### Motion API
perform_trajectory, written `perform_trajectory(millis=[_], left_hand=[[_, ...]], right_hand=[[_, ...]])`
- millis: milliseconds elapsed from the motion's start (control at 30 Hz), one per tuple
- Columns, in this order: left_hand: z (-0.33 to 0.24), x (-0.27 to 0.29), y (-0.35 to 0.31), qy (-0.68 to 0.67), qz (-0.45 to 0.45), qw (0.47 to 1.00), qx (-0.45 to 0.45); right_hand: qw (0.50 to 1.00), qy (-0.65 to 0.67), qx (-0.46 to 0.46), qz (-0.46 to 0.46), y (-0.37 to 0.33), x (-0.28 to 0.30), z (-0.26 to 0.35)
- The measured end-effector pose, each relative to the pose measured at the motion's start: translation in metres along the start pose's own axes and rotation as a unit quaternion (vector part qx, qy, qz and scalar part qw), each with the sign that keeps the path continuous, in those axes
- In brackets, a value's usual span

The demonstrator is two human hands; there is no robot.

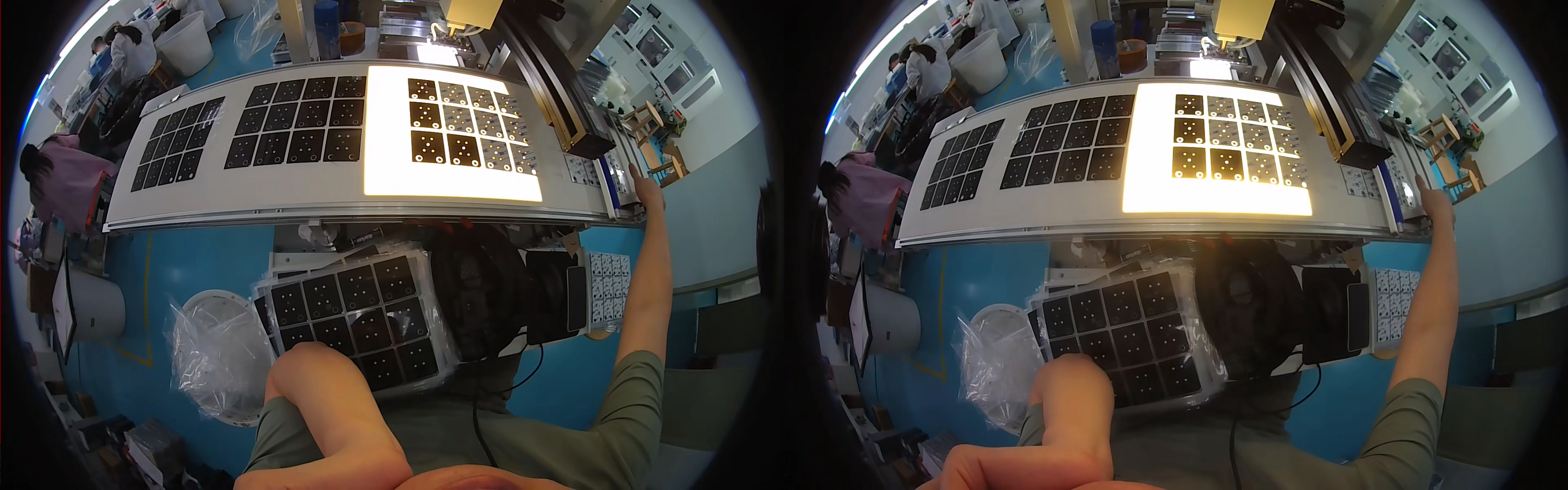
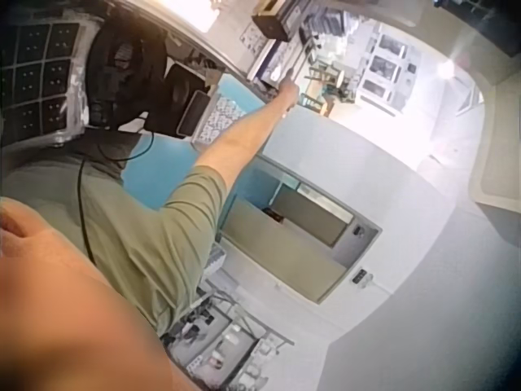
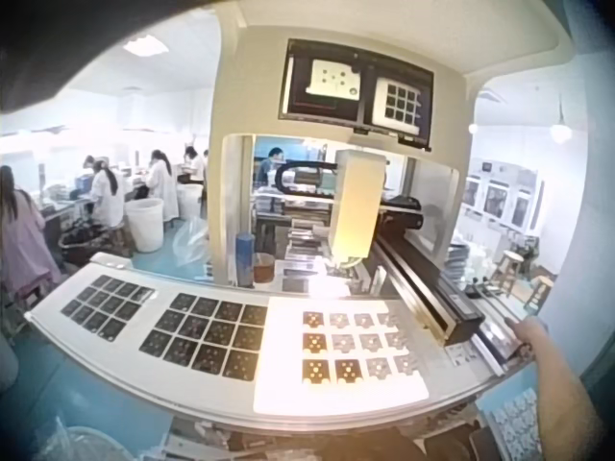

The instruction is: Testing small solar panels by removing protective film, placing them under a light box, and using a testing probe.

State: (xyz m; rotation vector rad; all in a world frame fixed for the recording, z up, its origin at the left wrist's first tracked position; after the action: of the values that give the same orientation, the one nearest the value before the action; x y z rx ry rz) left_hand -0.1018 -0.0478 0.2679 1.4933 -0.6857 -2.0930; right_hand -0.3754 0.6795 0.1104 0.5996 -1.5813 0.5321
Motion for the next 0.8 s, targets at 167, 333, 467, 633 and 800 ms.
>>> perform_trajectory(millis=[167,333,467,633,800], left_hand=[[0.000,0.000,-0.001,0.018,0.006,1.000,0.000],[0.001,-0.001,-0.001,0.008,-0.006,1.000,0.005],[0.000,0.001,-0.001,-0.008,-0.009,1.000,-0.008],[-0.001,0.001,-0.001,-0.010,-0.011,1.000,-0.010],[0.000,0.002,-0.002,-0.023,-0.006,1.000,-0.008]], right_hand=[[1.000,0.010,-0.002,0.022,0.003,-0.006,0.000],[0.995,-0.009,0.026,-0.099,0.012,-0.004,-0.002],[0.989,-0.016,0.048,-0.140,0.009,0.000,0.002],[0.988,-0.017,0.046,-0.146,0.007,0.000,0.001],[1.000,0.001,0.007,-0.004,0.005,-0.002,0.001]])
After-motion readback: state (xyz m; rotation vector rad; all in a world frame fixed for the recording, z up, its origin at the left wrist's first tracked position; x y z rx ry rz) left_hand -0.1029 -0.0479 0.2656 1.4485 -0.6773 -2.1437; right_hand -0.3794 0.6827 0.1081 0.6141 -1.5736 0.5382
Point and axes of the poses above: each hand's wrist, its own y-axis towards the middle knuckle, its own x-axis out of the back of the hand, z = x × y, the point moved 7 cm from there along y, towards the middle knuckle, and after that the axes turned 4 degrees about -z, right-handed, at the moved point
